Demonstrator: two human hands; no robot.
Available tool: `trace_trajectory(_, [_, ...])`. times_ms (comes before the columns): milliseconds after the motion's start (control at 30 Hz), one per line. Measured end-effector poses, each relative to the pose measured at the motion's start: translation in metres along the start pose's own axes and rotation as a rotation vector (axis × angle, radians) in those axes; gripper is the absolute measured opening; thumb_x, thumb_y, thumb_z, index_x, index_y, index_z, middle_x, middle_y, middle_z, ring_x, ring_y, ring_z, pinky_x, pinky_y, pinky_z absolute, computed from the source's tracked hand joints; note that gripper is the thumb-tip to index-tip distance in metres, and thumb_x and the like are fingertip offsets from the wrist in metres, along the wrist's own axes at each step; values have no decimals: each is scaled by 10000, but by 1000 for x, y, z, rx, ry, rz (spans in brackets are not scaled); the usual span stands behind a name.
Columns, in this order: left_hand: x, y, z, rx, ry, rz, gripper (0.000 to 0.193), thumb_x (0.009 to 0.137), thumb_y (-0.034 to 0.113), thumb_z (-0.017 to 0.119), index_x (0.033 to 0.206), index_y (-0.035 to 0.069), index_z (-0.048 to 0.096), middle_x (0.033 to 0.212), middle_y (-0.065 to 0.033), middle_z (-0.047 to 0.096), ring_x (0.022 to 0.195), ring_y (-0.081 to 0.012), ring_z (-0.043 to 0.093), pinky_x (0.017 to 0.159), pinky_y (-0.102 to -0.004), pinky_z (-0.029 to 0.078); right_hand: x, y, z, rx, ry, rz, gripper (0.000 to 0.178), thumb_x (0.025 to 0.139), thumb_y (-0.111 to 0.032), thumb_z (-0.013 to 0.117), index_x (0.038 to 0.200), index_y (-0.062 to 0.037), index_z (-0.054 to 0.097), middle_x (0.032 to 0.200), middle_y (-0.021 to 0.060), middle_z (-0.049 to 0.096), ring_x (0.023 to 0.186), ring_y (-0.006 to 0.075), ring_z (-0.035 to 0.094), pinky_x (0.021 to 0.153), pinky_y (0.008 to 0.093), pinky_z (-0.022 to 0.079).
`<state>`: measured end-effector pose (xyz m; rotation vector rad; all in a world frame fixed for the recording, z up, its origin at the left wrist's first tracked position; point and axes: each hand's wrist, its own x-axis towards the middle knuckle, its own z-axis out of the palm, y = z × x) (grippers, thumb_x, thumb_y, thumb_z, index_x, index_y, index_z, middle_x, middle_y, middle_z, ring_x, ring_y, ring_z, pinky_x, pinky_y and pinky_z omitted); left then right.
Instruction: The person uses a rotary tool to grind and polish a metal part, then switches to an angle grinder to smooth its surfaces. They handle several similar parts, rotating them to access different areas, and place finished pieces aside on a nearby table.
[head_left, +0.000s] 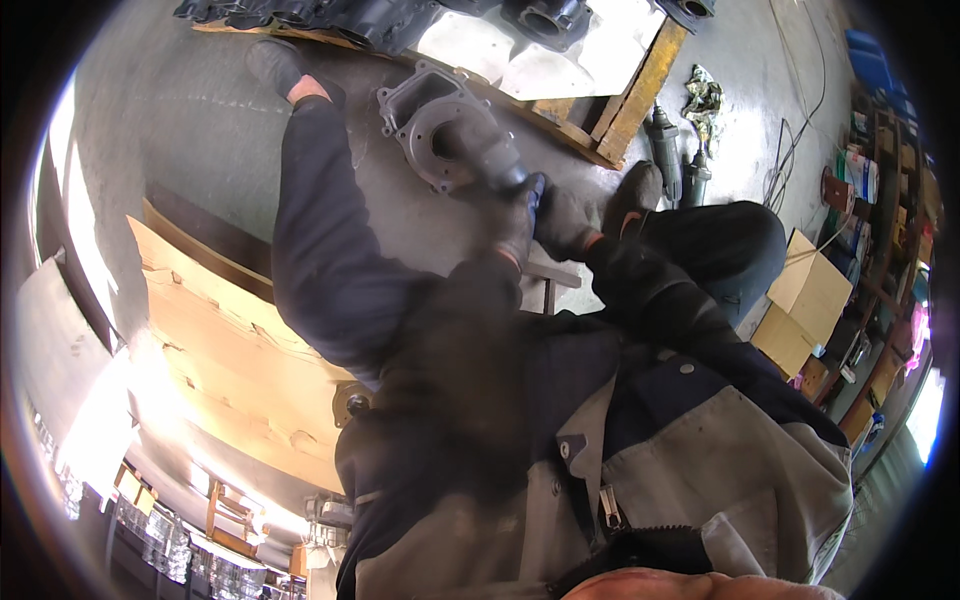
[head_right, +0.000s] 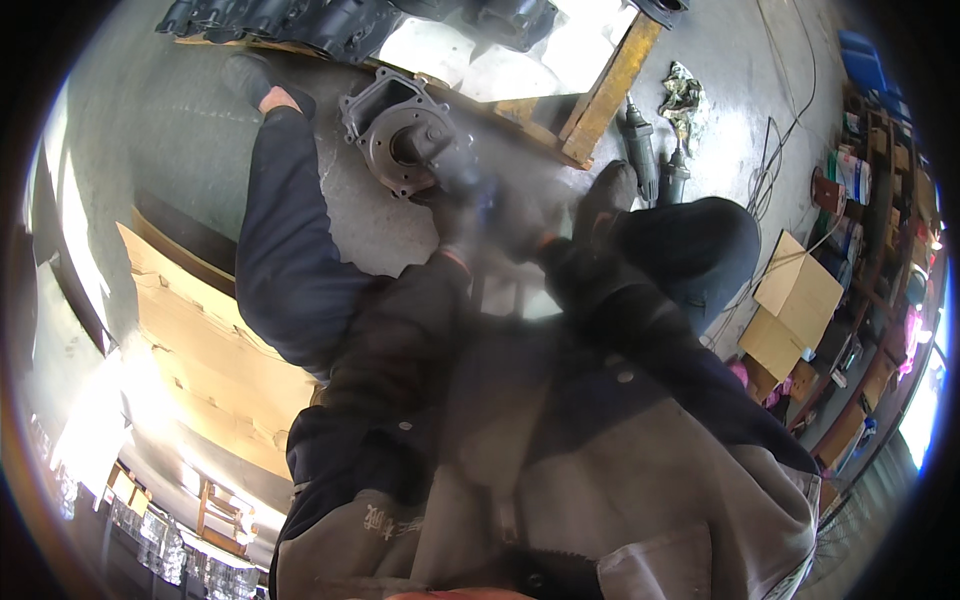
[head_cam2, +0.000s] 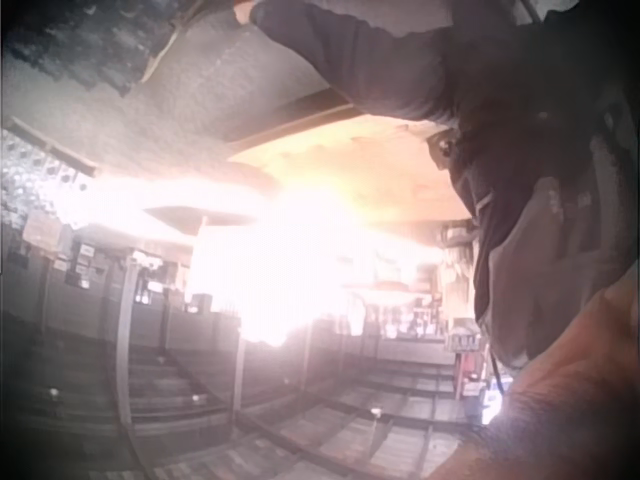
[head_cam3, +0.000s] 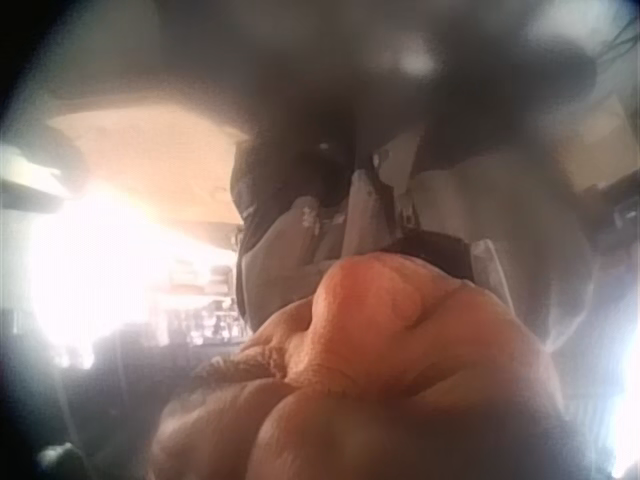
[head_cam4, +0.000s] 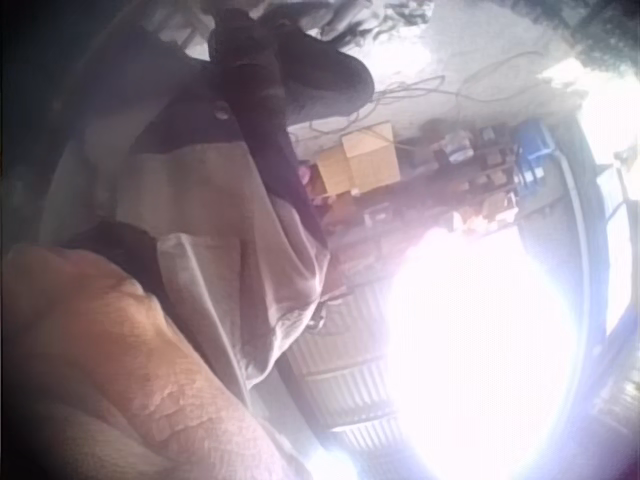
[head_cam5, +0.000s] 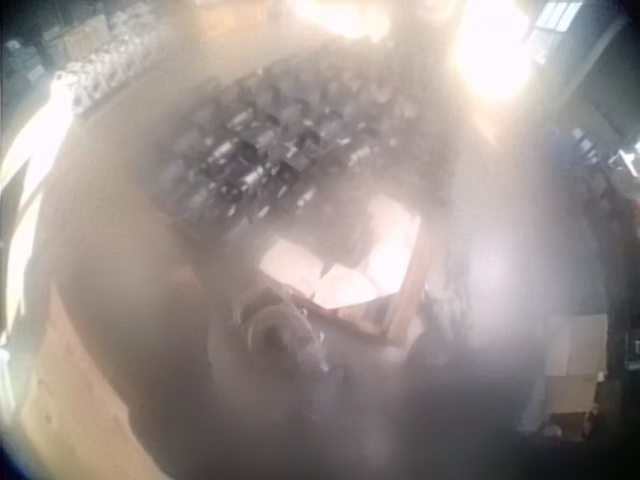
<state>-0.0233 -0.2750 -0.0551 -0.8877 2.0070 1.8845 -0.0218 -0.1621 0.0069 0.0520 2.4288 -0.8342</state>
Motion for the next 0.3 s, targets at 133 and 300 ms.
trace_trajectory(133, [-33, 6, -20, -3, -74, -226, 459, 899, 359, 870, 1110, -31, 752, 978, -69, 761, 883, -160, 688, 805, -352, 567, -3, 6, 18, 69, 73, -175, 452, 900, -339, 741, 1202, -23, 629, 959, 277, 736, 951, 501, 704, 843, 526, 552])
trace_trajectory(300, [-25, 13, -23, -670, -38, -213, 443, 894, 293, 856, 1216, 29, 704, 1065, -15, 693, 968, -153, 655, 880, -327, 540, 19, -4, 12, 5, -28, -173, 344, 925, -287, 690, 1139, -22, 642, 987, 315, 708, 1008, 491, 683, 859, 558, 529])
